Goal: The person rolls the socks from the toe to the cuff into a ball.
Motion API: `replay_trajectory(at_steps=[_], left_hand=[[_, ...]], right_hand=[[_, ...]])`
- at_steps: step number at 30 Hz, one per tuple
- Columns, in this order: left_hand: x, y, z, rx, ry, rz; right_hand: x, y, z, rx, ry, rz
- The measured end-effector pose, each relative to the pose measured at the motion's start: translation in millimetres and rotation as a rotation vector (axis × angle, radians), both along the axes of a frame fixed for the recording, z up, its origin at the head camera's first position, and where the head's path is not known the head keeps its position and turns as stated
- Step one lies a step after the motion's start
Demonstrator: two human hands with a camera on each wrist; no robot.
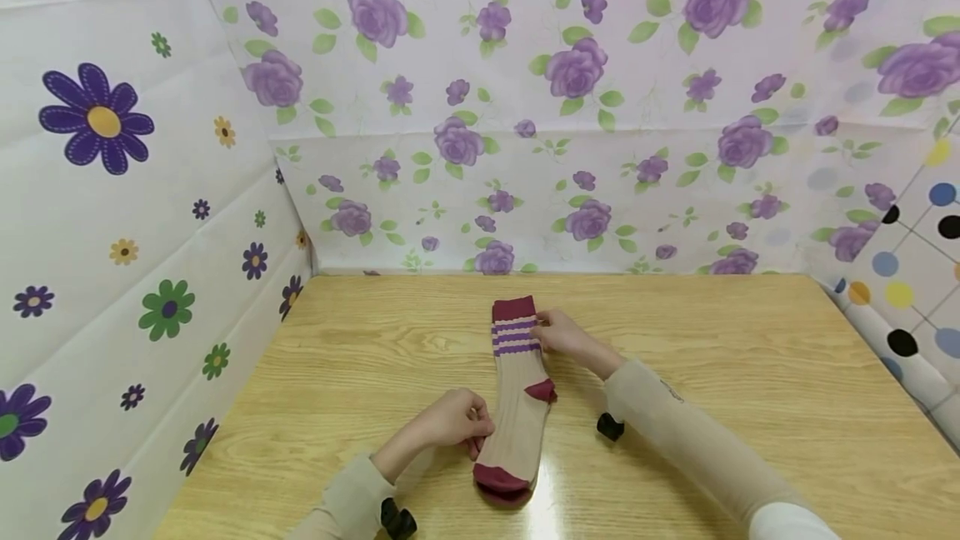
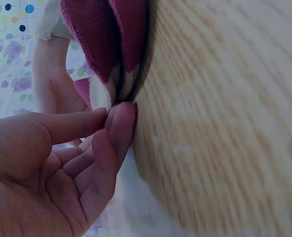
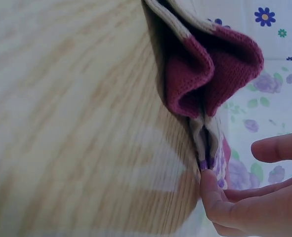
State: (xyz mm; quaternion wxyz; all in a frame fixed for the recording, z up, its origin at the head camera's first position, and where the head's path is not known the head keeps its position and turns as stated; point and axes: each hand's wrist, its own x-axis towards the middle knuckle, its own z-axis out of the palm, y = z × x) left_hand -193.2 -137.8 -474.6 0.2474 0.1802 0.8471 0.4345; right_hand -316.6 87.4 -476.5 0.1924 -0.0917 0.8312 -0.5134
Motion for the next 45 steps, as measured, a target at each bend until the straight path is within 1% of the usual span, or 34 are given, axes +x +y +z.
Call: replay_trajectory(at_steps=[4,8,14,16,20,22,25,29,32,35,37,42,45], left_hand=[[-0.5,0,-2.5,-0.005,0.022,0.005],[-0.8,0,-3.6,-0.028,0.070,0.000],[-1.1,0,-2.9,-0.077,0.151,-0.013],[-1.3,0,-2.2,-0.100,0.176,-0.013],[-2.2,-1,-0.8,-0.137,0.251,-0.010],[-2.8,-1,-0.2,-0.135,0.283,-0.008],[-3.4,-1,0.1,-0.111,0.317,-0.015],[-3.7,-1,-0.7,-0.097,0.362,-0.039],[-4.2,-1,-1.8,-0.084,0.372,-0.058],[-4.2,0,-2.3,-0.070,0.373,-0.082],[-3.9,0,-2.5,-0.074,0.389,-0.102],[-2.5,-2,-2.1,-0.119,0.438,-0.138],[-1.7,-2,-1.8,-0.145,0.460,-0.152]], right_hand=[[5.7,-1,0.3,0.031,0.014,-0.016],[11.8,-1,0.5,0.079,0.053,0.001],[19.6,2,-0.5,0.151,0.180,0.065],[20.8,3,-2.9,0.167,0.235,0.099],[23.9,6,-6.5,0.195,0.326,0.163],[25.8,8,-6.5,0.217,0.375,0.196],[29.9,9,-5.0,0.248,0.413,0.224],[37.6,9,-4.1,0.297,0.431,0.220],[44.1,9,-3.5,0.343,0.463,0.211],[51.2,9,-1.6,0.372,0.516,0.221],[55.3,9,-1.2,0.400,0.572,0.233],[63.8,11,-1.7,0.492,0.751,0.277],[68.6,11,-0.3,0.516,0.819,0.289]])
